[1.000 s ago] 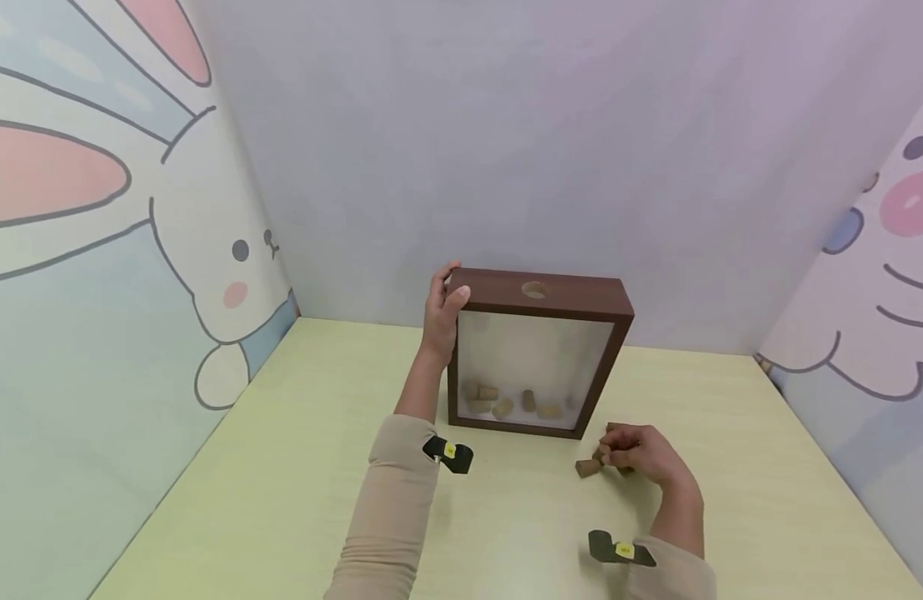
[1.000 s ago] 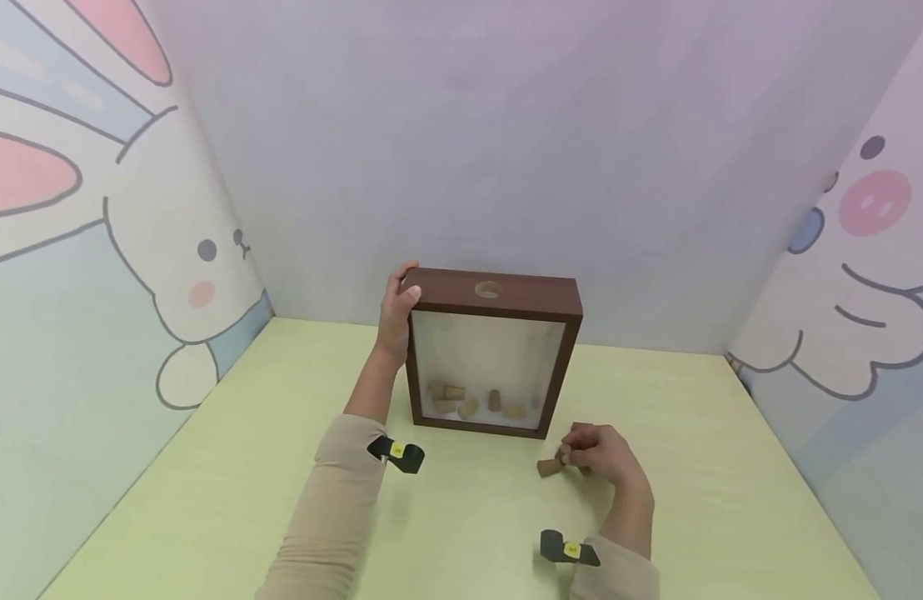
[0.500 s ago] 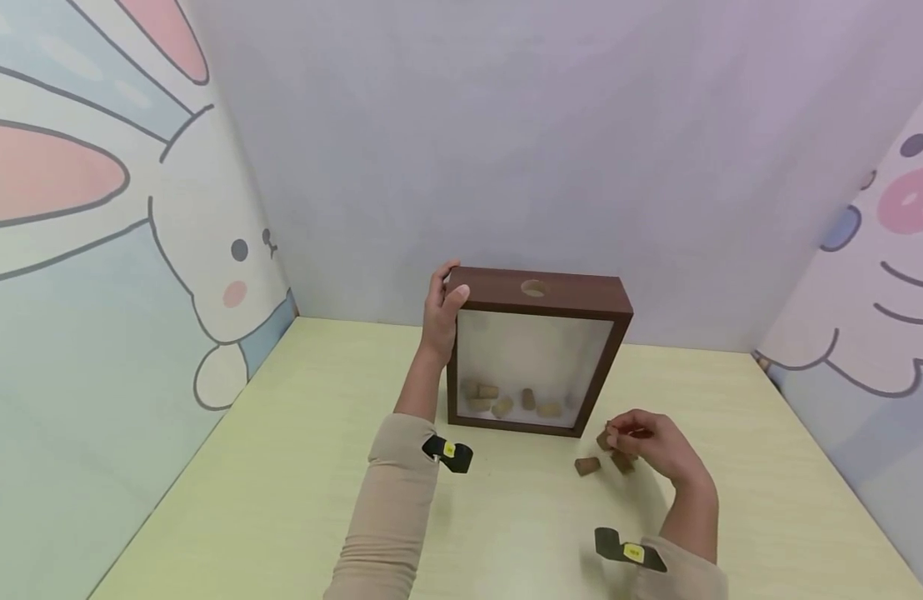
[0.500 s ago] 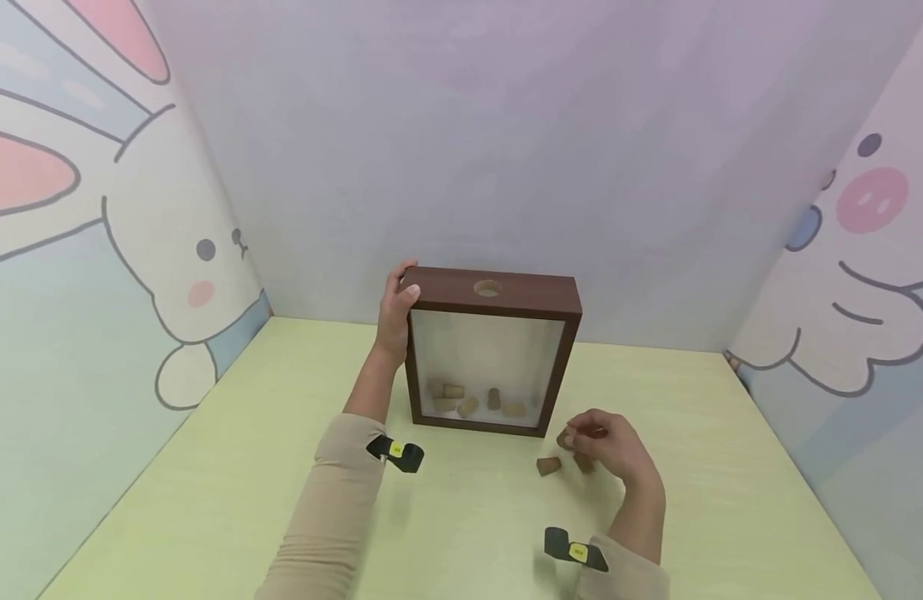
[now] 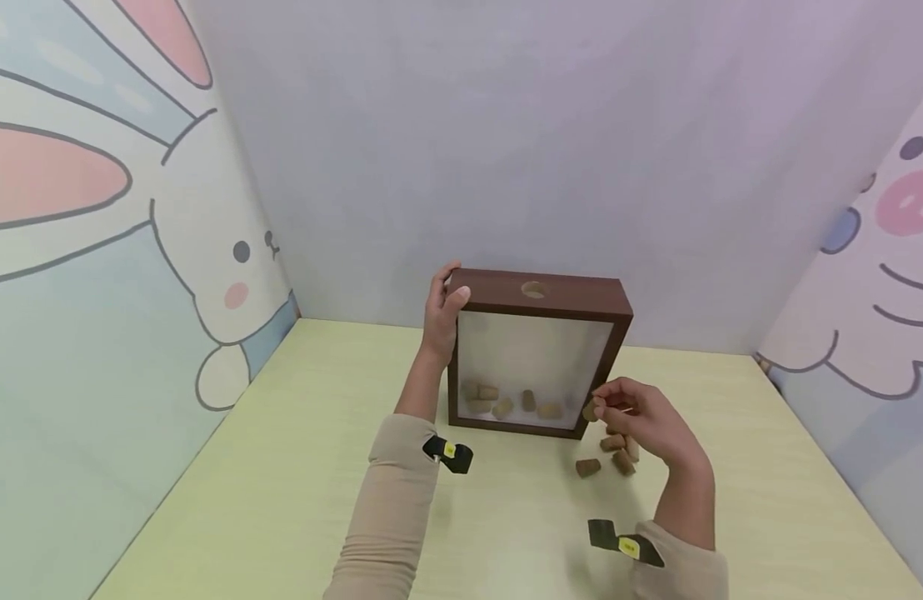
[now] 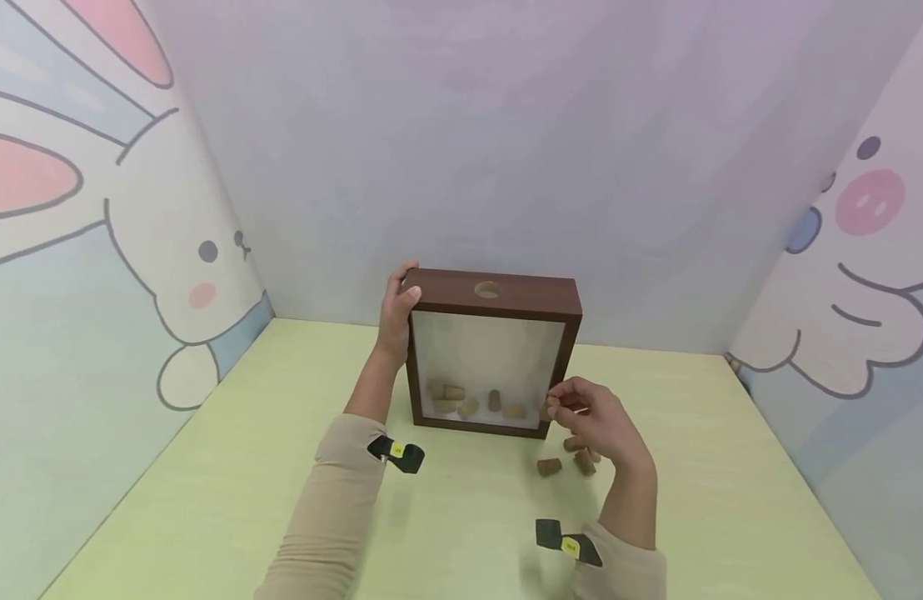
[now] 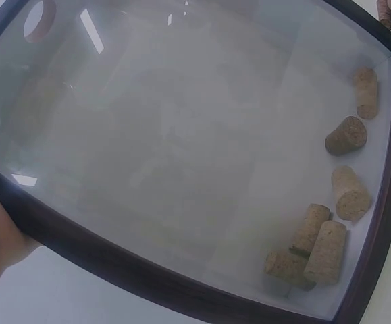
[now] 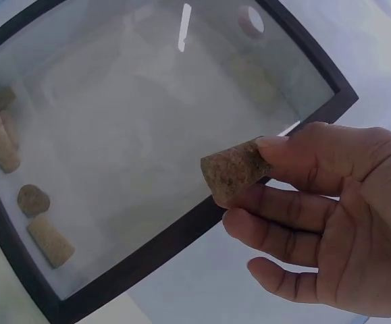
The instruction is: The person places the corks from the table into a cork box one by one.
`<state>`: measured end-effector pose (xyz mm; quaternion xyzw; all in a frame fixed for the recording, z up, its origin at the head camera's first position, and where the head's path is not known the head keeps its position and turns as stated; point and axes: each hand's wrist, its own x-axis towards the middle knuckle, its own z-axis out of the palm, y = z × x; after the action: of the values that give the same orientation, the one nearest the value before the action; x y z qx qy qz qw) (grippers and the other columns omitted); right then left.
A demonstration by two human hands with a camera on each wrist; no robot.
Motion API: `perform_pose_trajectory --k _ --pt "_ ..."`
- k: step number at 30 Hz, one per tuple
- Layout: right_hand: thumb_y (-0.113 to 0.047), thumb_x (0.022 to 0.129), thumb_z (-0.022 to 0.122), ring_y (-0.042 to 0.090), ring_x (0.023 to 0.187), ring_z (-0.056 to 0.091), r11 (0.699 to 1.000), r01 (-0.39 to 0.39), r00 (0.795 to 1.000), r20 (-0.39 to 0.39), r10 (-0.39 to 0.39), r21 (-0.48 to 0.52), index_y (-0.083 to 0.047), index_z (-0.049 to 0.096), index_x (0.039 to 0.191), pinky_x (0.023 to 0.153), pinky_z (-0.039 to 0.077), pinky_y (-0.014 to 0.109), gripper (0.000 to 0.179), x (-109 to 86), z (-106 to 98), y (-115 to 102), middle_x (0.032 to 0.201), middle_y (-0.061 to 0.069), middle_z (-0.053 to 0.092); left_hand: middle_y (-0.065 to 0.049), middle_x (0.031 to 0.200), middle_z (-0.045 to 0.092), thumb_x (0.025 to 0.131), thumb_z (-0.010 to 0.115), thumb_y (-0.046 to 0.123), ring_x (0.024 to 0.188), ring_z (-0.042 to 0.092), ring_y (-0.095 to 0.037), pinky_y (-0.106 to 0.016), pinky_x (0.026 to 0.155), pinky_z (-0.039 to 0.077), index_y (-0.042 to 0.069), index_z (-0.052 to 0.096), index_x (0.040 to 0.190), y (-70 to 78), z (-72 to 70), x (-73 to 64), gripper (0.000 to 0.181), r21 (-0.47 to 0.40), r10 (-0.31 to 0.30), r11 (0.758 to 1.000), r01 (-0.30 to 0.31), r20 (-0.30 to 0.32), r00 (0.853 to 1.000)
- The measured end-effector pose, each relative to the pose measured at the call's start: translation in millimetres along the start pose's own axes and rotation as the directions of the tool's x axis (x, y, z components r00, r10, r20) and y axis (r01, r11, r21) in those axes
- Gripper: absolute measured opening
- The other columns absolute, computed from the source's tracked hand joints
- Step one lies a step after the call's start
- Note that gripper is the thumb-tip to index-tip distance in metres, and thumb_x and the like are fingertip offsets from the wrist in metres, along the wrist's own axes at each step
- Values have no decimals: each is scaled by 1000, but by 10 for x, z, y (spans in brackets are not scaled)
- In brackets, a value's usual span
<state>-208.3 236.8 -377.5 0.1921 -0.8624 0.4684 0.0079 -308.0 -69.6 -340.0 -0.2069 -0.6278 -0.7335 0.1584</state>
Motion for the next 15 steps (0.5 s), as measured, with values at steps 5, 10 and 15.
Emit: perform_pose_trajectory --k 5,10,15 --pt "-8 89 60 20 78 59 997 68 997 -29 -70 -41 -3 61 103 69 46 29 15 38 -36 -191 90 5 64 -6 148 17 82 48 40 115 31 -19 -40 94 27 14 32 142 -74 11 19 67 11 15 1000 -15 -3 1000" --pt "-5 88 61 15 80 58 980 172 983 -51 -178 -101 -4 61 102 70 45 27 14 96 -110 -355 90 1 63 -4 148 17 79 49 47 118 31 -20 -41 94 28 15 34 141 -71 30 28 72 24 20 1000 -20 -12 1000" --pt "1 87 58 14 81 58 962 261 962 -54 -266 -86 -2 60 102 71 45 24 16 164 -221 -525 91 3 63 -5 148 17 80 49 44 114 32 -18 -38 92 28 14 33 142 -70 20 35 71 12 9 1000 -9 -7 1000"
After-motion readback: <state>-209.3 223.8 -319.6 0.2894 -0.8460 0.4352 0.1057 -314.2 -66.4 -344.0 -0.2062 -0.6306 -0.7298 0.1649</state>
